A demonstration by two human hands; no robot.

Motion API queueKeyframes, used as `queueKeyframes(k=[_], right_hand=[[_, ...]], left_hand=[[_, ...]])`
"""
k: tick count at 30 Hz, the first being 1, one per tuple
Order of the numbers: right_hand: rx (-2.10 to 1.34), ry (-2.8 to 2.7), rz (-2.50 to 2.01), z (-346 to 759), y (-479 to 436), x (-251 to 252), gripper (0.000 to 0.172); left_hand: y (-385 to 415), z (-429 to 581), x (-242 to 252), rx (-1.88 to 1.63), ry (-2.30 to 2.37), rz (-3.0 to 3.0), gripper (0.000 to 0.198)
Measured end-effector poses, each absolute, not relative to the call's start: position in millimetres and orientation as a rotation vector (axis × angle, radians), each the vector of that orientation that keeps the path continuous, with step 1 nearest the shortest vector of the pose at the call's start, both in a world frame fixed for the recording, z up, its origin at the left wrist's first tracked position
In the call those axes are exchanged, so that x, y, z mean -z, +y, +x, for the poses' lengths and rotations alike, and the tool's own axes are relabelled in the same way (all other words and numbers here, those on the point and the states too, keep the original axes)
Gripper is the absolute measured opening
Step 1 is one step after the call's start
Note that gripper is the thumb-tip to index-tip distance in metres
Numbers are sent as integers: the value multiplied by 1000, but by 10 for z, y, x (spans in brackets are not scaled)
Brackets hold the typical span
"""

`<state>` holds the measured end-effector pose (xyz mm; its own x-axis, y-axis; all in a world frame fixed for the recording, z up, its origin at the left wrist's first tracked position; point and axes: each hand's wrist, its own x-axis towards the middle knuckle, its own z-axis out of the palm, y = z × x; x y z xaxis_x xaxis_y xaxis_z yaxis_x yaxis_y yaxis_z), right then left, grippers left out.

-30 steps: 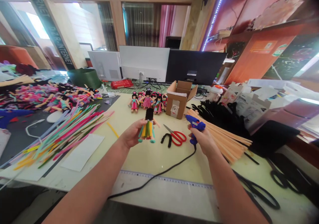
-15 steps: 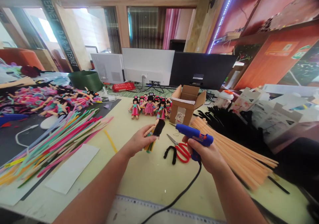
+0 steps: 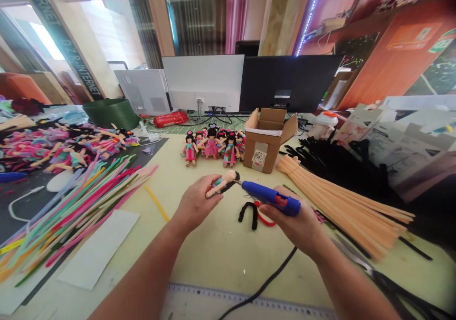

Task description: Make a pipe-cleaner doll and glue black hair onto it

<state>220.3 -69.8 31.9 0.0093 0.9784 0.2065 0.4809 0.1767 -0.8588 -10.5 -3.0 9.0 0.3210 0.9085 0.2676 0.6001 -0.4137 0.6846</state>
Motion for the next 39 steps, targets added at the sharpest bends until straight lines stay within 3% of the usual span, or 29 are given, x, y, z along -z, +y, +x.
queueKeyframes(k=[20, 39], right_hand=[[-483, -1702, -1466, 2169, -675, -272, 32], [-485, -1666, -1444, 2189, -666, -252, 31]], left_hand=[[-57, -103, -103, -896, 1365, 2124, 42], [-55, -101, -106, -913, 1355, 2153, 41]])
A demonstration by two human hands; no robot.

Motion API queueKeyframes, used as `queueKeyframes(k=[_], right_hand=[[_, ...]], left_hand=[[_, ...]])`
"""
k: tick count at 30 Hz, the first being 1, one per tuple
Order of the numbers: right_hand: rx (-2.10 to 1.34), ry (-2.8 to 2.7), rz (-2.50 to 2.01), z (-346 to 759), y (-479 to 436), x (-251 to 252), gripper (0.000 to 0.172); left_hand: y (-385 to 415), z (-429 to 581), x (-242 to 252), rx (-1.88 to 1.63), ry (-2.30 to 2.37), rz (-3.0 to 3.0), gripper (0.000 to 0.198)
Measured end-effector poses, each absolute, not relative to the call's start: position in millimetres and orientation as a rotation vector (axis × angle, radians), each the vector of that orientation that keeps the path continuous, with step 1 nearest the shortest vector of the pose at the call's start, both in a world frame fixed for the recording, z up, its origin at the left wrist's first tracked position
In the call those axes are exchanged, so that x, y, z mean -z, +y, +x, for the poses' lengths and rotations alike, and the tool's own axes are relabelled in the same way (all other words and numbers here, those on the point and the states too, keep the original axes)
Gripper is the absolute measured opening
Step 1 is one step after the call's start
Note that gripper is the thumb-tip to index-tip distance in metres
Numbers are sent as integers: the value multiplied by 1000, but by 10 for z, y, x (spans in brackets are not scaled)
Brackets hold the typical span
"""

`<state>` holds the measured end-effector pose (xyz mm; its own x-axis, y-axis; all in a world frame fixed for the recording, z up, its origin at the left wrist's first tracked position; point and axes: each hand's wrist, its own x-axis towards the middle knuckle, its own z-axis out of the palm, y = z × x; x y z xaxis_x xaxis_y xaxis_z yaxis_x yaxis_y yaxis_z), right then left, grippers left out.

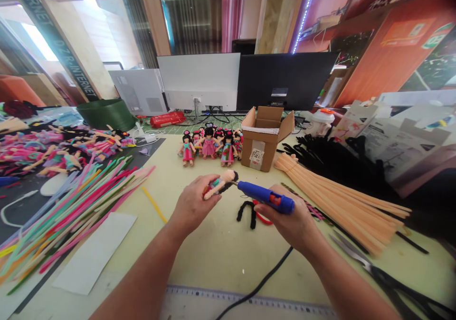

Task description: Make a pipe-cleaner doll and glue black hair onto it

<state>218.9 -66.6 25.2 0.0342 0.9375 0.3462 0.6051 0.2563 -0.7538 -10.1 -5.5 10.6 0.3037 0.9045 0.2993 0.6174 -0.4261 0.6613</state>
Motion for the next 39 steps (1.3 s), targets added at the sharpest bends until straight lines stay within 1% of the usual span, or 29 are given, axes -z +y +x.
queueKeyframes(k=[8, 19, 33, 39], right_hand=[[-494, -1642, -1471, 2199, -663, -244, 34], [-483, -1596, -1452, 2219, -661, -250, 31], [-550, -1562, -1489, 2258, -663, -241, 36], [-540, -1566, -1527, 2257, -665, -249, 35]], left_hand=[[-63, -97, -118, -901, 1352, 2148, 41], [-53, -108, -79, -930, 1336, 2181, 41], [-49, -116, -76, -925, 1323, 2189, 41], [-53, -114, -76, -918, 1312, 2213, 41]])
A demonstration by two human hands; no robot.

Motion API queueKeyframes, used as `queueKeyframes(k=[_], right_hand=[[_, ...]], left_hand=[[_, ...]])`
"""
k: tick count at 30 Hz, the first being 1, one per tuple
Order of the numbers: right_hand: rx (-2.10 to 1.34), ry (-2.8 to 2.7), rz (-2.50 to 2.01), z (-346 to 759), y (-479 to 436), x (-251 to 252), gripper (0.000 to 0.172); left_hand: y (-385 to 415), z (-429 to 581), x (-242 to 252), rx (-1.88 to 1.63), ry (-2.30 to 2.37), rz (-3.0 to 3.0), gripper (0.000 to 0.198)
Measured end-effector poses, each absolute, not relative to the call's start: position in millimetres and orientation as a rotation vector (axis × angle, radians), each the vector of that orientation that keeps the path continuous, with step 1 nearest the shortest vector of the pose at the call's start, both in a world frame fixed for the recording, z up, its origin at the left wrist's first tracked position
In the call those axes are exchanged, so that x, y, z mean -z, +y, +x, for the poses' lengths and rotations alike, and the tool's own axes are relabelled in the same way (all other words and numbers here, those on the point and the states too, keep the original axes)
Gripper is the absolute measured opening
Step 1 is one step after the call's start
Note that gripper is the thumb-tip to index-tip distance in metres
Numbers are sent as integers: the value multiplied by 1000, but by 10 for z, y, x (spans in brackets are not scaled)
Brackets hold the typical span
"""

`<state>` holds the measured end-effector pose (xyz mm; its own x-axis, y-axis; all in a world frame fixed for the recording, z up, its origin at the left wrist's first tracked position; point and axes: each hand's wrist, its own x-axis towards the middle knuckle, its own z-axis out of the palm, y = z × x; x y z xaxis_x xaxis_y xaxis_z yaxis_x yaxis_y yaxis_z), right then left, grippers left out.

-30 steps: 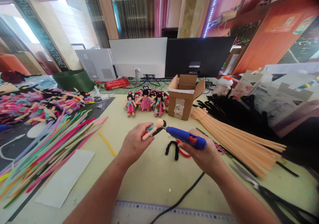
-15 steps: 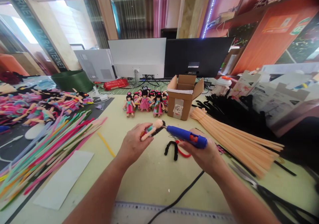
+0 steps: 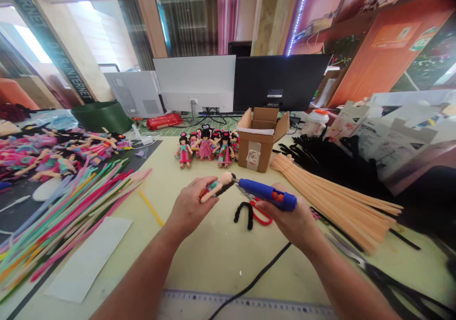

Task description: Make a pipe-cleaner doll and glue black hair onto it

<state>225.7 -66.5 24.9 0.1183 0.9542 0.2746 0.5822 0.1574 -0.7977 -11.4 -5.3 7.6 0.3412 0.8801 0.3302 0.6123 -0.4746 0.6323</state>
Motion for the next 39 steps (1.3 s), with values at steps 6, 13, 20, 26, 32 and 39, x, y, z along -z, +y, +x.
queueKeyframes(k=[6, 13, 20, 26, 32, 39], right_hand=[[-556, -1567, -1578, 2273, -665, -243, 35], [-556, -1557, -1579, 2309, -653, -187, 37], [-555, -1549, -1581, 2326, -662, -187, 37], [-553, -1545, -1568, 2318, -667, -210, 36], [-545, -1577, -1546, 2301, -697, -253, 36], [-554, -1579, -1525, 2286, -682, -247, 36]], left_hand=[[-57, -114, -78, -928, 1297, 2218, 41], [-60, -107, -93, -928, 1299, 2220, 41], [-61, -99, -90, -916, 1289, 2219, 41], [-64, -108, -82, -924, 1272, 2226, 41], [-54, -114, -81, -926, 1290, 2210, 42], [-61, -108, -90, -926, 1317, 2187, 42]])
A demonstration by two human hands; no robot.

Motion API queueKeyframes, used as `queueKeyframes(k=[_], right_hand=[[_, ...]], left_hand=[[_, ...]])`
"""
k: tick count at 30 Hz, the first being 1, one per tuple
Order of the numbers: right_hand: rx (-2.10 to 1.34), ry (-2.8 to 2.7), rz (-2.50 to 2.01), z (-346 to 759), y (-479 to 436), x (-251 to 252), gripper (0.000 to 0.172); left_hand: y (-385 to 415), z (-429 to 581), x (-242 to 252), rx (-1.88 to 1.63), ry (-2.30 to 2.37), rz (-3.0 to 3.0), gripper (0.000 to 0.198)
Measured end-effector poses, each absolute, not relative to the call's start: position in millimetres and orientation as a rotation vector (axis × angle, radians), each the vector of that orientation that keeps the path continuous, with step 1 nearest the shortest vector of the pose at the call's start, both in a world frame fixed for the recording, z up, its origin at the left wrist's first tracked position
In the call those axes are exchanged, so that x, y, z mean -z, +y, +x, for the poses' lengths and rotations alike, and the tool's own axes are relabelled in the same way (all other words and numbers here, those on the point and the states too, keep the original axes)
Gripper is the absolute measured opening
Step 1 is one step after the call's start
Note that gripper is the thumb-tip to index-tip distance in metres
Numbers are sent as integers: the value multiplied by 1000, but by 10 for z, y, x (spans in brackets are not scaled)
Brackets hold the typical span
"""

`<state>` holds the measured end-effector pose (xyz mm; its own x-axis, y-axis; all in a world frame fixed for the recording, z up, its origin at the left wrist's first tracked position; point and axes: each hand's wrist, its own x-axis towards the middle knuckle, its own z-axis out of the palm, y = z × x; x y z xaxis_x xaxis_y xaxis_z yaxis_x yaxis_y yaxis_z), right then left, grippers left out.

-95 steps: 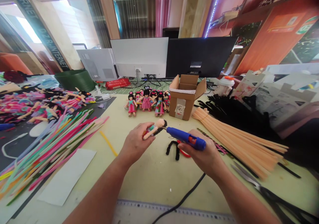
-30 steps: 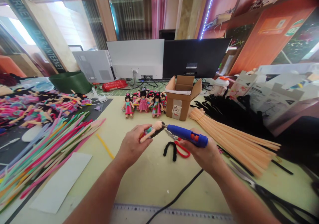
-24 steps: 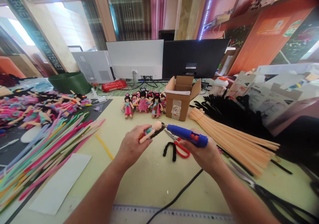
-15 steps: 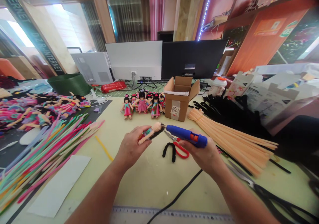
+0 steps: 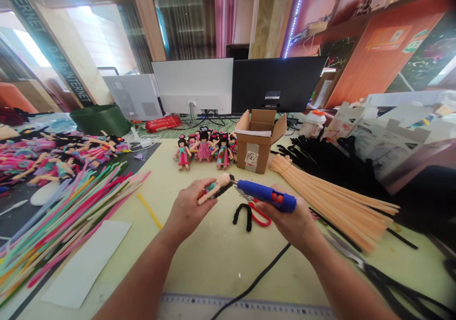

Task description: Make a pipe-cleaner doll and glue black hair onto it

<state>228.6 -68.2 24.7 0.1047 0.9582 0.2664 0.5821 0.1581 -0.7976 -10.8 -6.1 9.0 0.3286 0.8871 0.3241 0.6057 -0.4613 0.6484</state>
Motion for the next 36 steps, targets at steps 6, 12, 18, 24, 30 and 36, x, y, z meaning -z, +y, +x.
queueKeyframes(k=[6, 12, 18, 24, 30, 36], right_hand=[[-546, -1575, -1561, 2263, -690, -283, 36], [-558, -1567, -1563, 2236, -691, -318, 37], [-540, -1585, -1558, 2243, -693, -296, 37], [-497, -1604, -1582, 2240, -690, -298, 38], [-467, -1619, -1583, 2231, -700, -309, 38], [-709, -1449, -1551, 2285, -706, -344, 33]], left_hand=[[-64, -109, -96, -932, 1305, 2189, 42], [-67, -114, -111, -933, 1307, 2174, 42], [-71, -94, -118, -936, 1314, 2157, 41], [-75, -89, -113, -946, 1310, 2152, 42], [-59, -103, -100, -944, 1338, 2096, 41], [-32, -120, -59, -926, 1295, 1890, 44]])
